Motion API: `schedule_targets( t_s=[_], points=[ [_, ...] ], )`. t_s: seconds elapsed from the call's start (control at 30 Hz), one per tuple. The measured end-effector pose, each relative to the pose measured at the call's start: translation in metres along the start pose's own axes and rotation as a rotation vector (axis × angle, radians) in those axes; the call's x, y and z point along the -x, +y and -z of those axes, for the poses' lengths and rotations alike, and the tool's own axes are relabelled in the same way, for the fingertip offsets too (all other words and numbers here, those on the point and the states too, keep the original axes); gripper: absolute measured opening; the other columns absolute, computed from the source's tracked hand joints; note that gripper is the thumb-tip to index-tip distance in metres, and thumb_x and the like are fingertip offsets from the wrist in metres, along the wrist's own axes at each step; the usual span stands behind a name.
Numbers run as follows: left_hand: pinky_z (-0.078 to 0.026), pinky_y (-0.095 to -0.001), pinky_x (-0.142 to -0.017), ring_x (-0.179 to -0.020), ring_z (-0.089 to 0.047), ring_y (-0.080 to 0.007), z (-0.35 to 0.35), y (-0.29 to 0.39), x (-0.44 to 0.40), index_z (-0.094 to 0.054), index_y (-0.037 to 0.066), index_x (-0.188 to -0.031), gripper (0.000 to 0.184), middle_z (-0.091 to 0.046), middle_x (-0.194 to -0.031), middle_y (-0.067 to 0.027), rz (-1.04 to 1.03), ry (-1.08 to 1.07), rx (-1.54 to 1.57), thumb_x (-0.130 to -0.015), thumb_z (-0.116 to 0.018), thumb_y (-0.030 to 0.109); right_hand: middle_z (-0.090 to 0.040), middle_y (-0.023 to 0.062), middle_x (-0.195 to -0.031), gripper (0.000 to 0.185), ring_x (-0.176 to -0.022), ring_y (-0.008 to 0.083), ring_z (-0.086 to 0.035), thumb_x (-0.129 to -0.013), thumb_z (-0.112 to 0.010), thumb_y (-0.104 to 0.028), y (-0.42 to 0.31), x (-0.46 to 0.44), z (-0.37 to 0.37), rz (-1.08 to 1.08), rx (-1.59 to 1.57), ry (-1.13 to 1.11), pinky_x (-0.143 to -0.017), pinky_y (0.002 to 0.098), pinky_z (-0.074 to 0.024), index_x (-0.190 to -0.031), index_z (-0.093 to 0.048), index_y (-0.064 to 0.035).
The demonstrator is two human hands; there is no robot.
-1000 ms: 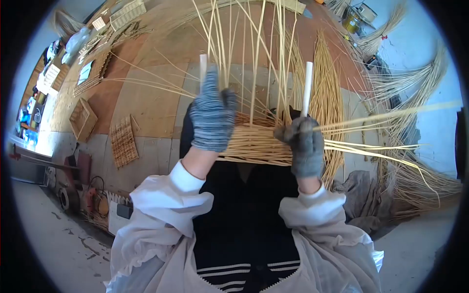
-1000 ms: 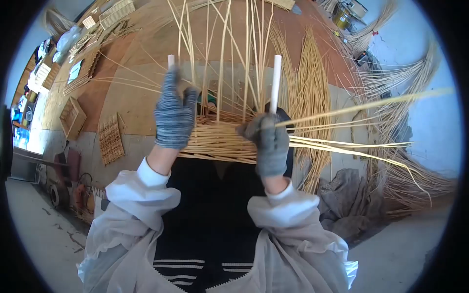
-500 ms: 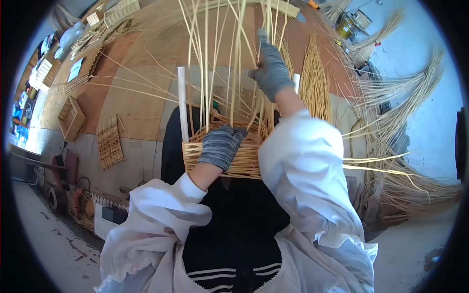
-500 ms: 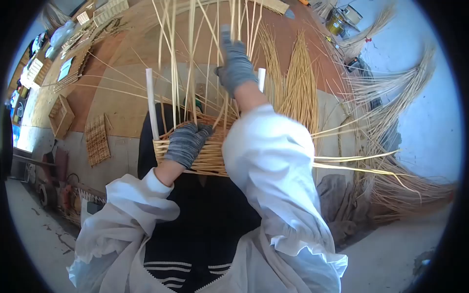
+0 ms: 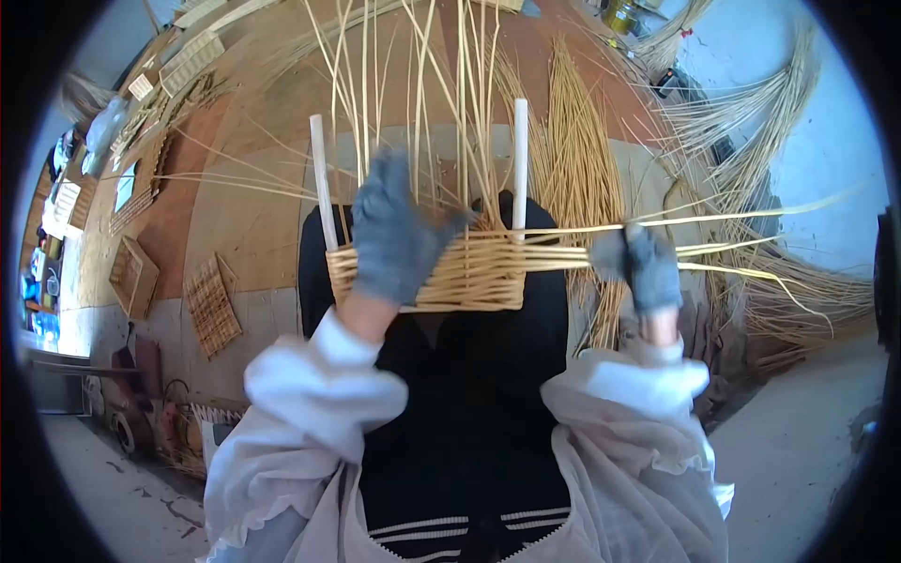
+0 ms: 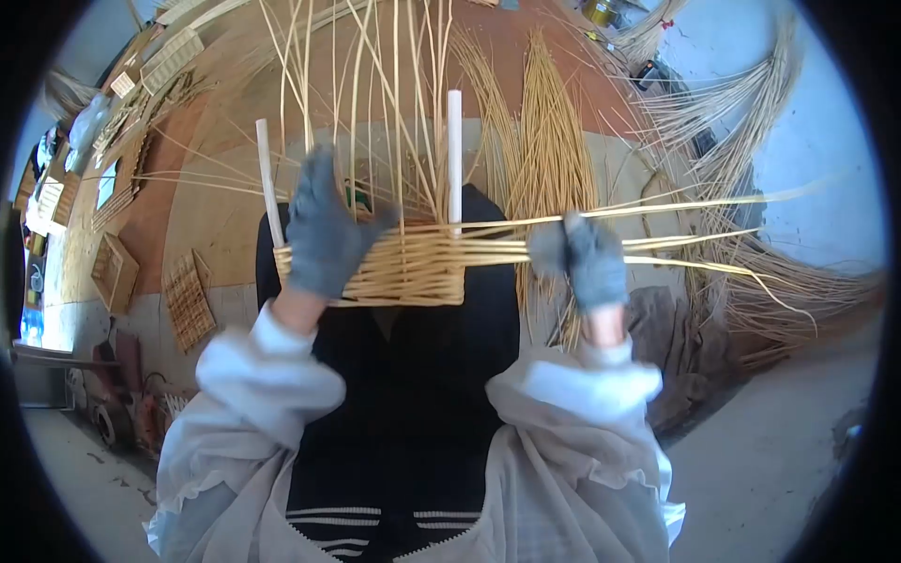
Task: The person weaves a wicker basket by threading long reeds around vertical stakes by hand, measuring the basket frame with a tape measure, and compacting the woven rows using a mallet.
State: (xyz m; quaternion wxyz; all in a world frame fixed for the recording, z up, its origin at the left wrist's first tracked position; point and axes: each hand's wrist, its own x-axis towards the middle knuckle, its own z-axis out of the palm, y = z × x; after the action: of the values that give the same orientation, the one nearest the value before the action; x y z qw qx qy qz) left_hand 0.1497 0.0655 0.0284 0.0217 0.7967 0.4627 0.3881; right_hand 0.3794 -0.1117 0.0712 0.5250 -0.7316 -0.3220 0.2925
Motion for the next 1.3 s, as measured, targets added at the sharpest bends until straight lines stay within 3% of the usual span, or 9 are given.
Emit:
schedule_targets(
  t_s=[0.1, 0.2, 0.47, 0.6, 0.7, 0.83, 1.0, 1.13, 1.3],
  points=[
    [-0.029, -0.0481, -0.095, -0.112, -0.044, -0.031, 0.011, 0.014, 0.043, -0.046, 0.001, -0.119, 0.088, -0.046, -0.121, -0.0171, -0.397, -0.396, -0.024, -0.055, -0.071, 0.056, -0.058, 0.0157, -0.101, 0.069, -0.092, 0.0293, -0.058, -0.069, -0.066, -0.051, 0.006, 0.035, -0.032, 0.663, 0.558, -0.149, -0.089, 0.0379, -0.0425, -0.119, -0.047, -0.0079],
    [-0.028, -0.0504, -0.089, -0.1, -0.048, -0.0286, -0.006, 0.016, 0.05, -0.047, 0.007, -0.121, 0.081, -0.051, -0.108, -0.0134, -0.459, -0.438, -0.095, -0.059, -0.067, 0.054, -0.042, 0.0151, -0.121, 0.092, -0.117, 0.0332, -0.037, -0.041, -0.079, -0.046, -0.003, 0.022, -0.084, 0.668, 1.155, -0.143, -0.103, 0.0539, -0.0135, -0.123, -0.049, -0.0162],
    [-0.031, -0.0481, -0.089, -0.101, -0.049, -0.031, 0.013, 0.01, 0.045, -0.044, 0.007, -0.124, 0.082, -0.051, -0.11, -0.0159, -0.467, -0.329, 0.235, -0.056, -0.078, 0.037, -0.044, 0.0146, -0.116, 0.078, -0.112, 0.0326, -0.041, -0.046, -0.078, -0.034, 0.019, 0.028, -0.064, 0.77, 1.002, -0.09, -0.101, 0.0497, -0.0218, -0.117, -0.054, -0.0126],
    [-0.046, -0.0336, -0.076, -0.091, -0.053, -0.0258, 0.024, -0.063, 0.03, -0.049, 0.0, -0.113, 0.048, -0.053, -0.106, -0.0163, 0.221, 0.215, 0.48, -0.077, -0.068, 0.025, -0.05, 0.0153, -0.109, 0.056, -0.104, 0.0335, -0.049, -0.057, -0.073, -0.027, 0.016, 0.036, -0.041, 0.916, 0.688, 0.054, -0.094, 0.0474, -0.0341, -0.105, -0.055, -0.0032],
    [-0.046, -0.0255, -0.061, -0.066, -0.054, -0.0173, 0.019, -0.096, 0.007, -0.054, 0.004, -0.095, 0.02, -0.055, -0.076, -0.008, 0.771, -0.389, 1.387, -0.085, -0.058, 0.021, -0.056, 0.0147, -0.1, 0.046, -0.091, 0.0339, -0.054, -0.067, -0.069, -0.023, -0.008, 0.012, -0.035, 0.966, 0.703, 0.226, -0.083, 0.0415, -0.0435, -0.103, -0.054, 0.0018],
    [-0.034, -0.0224, -0.04, -0.038, -0.033, -0.0074, 0.007, -0.099, 0.005, -0.047, 0.011, -0.075, 0.022, -0.035, -0.048, 0.0053, 0.849, -0.428, 1.574, -0.088, -0.054, 0.028, -0.056, 0.0152, -0.102, 0.044, -0.091, 0.035, -0.054, -0.07, -0.066, -0.019, -0.016, -0.03, -0.077, 0.334, 0.727, -0.023, -0.081, 0.0403, -0.0436, -0.106, -0.052, 0.0016],
    [-0.021, -0.0193, -0.031, -0.035, -0.028, -0.0046, 0.069, -0.055, -0.005, -0.045, 0.012, -0.073, 0.027, -0.032, -0.049, 0.0062, 0.649, -0.375, 1.798, -0.091, -0.048, 0.033, -0.057, 0.01, -0.084, 0.016, -0.077, 0.0278, -0.057, -0.063, -0.062, -0.01, 0.009, 0.032, -0.033, 1.195, 0.449, 0.023, -0.07, 0.0381, -0.0453, -0.078, -0.06, -0.0055],
    [-0.025, -0.0195, -0.032, -0.033, -0.022, -0.0041, 0.166, -0.065, -0.024, -0.041, 0.012, -0.074, 0.032, -0.027, -0.047, 0.0068, 0.491, -0.515, 2.138, -0.094, -0.038, 0.037, -0.062, 0.0133, -0.091, 0.021, -0.09, 0.0334, -0.056, -0.082, -0.057, -0.022, 0.099, 0.03, -0.05, 0.528, 0.135, 0.375, -0.083, 0.0408, -0.0414, -0.092, -0.063, -0.0042],
    [-0.031, -0.0188, -0.033, -0.036, -0.028, -0.0041, 0.198, -0.131, 0.0, -0.05, 0.012, -0.083, 0.028, -0.033, -0.05, 0.0064, 0.743, -0.139, 1.771, -0.094, -0.04, 0.036, -0.052, 0.0105, -0.116, 0.031, -0.098, 0.0194, -0.054, -0.089, -0.051, -0.023, 0.112, -0.069, -0.085, 0.036, -1.002, -0.154, -0.085, 0.0318, -0.0453, -0.112, -0.053, -0.0019]
  ],
)
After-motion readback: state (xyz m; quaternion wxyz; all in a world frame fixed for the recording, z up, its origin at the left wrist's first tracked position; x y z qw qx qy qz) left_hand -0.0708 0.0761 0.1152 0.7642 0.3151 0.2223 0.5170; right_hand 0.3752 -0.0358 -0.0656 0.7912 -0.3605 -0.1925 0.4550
